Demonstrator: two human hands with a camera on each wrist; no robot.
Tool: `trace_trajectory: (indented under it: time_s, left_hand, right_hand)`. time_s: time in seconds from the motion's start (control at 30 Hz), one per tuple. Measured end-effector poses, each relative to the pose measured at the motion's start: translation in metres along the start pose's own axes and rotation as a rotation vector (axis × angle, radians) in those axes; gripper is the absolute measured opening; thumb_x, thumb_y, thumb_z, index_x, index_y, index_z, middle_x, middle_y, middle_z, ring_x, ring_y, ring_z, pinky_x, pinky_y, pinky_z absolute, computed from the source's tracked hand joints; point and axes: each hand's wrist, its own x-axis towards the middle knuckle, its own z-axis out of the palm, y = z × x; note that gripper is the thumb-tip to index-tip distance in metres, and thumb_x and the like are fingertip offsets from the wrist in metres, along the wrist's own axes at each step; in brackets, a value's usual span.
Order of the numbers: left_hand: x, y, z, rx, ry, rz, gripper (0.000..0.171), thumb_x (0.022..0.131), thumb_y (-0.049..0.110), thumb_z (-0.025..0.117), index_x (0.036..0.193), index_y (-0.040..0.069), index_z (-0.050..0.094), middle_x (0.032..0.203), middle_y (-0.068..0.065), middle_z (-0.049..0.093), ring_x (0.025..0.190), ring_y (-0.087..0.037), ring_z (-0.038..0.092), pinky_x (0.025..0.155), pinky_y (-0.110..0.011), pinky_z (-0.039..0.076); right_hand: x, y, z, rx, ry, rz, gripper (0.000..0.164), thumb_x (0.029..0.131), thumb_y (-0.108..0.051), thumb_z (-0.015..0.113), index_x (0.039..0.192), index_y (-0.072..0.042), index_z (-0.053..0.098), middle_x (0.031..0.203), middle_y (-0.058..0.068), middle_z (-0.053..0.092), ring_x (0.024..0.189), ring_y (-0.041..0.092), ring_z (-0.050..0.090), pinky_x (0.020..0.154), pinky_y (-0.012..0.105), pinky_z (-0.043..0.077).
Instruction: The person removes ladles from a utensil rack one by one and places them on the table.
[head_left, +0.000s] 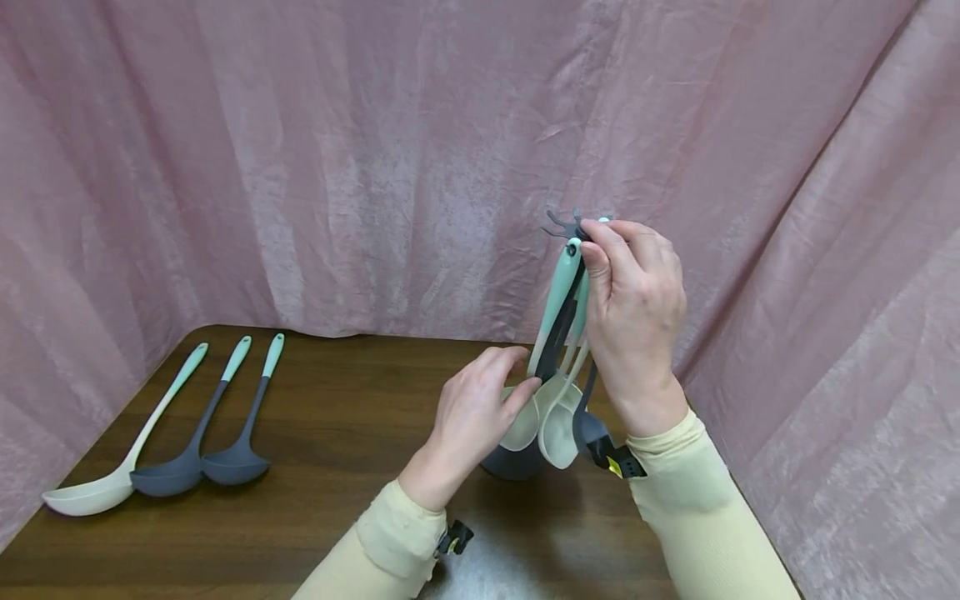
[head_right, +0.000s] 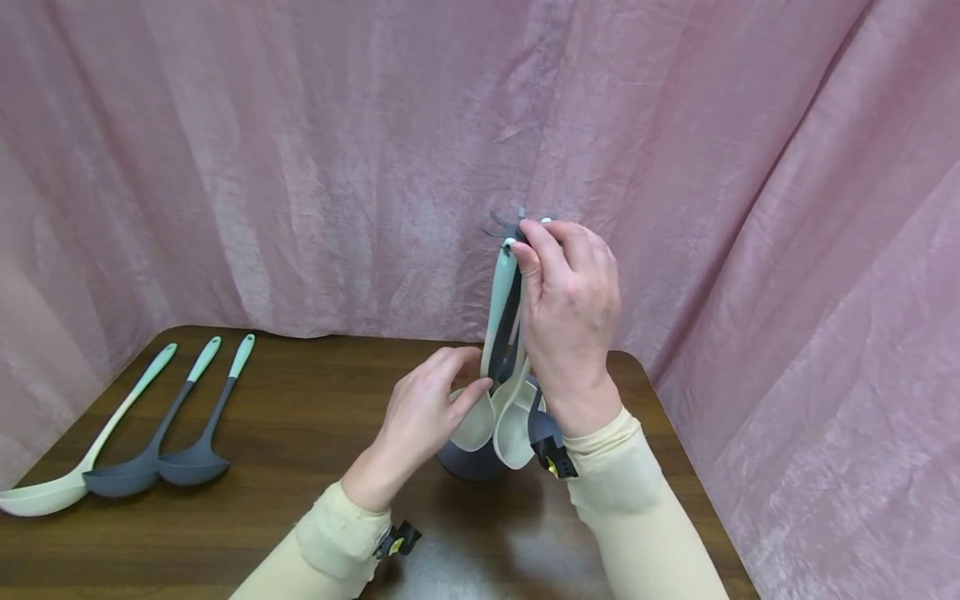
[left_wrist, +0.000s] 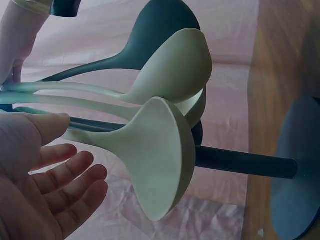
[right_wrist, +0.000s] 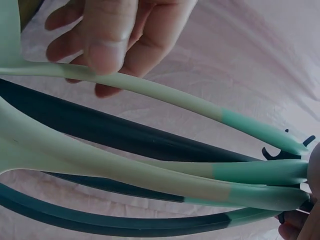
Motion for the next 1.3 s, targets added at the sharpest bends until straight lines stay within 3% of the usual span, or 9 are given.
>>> trace_trajectory:
  time_s: [0.17,0.33,0.5,0.67,1.3]
  left_hand:
    - [0.001,0.000,0.003,0.005,-0.004,-0.008,0.028,0.100,0.029,0.086,0.122,0.016,0.074,0.110,0.003,0.074,0.093,-0.017,0.072,0.072,-0.039,0.059]
    - [0.000,0.000,0.005,-0.007,0.002,-0.004,0.024,0.100,0.028,0.086,0.118,0.017,0.075,0.109,0.004,0.075,0.093,-0.017,0.073,0.072,-0.039,0.059]
    - [0.000,0.001,0.006,-0.015,0.017,-0.002,0.022,0.099,0.026,0.087,0.115,0.017,0.075,0.108,0.003,0.075,0.093,-0.018,0.075,0.071,-0.040,0.059]
    - [0.000,0.001,0.007,-0.007,0.006,-0.014,0.018,0.099,0.026,0.087,0.111,0.018,0.075,0.104,0.006,0.075,0.089,-0.014,0.073,0.069,-0.038,0.058]
    - [0.003,-0.001,0.009,0.003,0.019,0.003,0.017,0.097,0.023,0.089,0.105,0.018,0.075,0.096,0.008,0.076,0.083,-0.012,0.073,0.065,-0.033,0.055]
  right_hand:
    - [0.000,0.007,-0.005,0.050,-0.037,-0.028,0.058,0.112,-0.058,0.050,0.136,-0.013,0.079,0.136,0.010,0.071,0.125,0.036,0.065,0.105,0.052,0.048]
    - [0.001,0.024,-0.011,0.208,-0.061,-0.057,0.066,0.110,-0.063,0.052,0.142,-0.009,0.073,0.145,0.010,0.068,0.136,0.032,0.062,0.114,0.045,0.046]
    - [0.005,0.043,-0.012,0.373,-0.139,-0.107,0.070,0.108,-0.064,0.054,0.141,-0.005,0.072,0.147,0.011,0.068,0.142,0.030,0.057,0.117,0.040,0.043]
    - [0.007,0.054,-0.007,0.441,-0.216,-0.160,0.068,0.109,-0.061,0.055,0.133,-0.002,0.076,0.144,0.015,0.070,0.147,0.033,0.054,0.124,0.047,0.037]
    - [0.008,0.041,0.003,0.407,-0.056,-0.176,0.056,0.111,-0.052,0.056,0.126,-0.004,0.082,0.135,0.009,0.077,0.134,0.034,0.065,0.118,0.048,0.045]
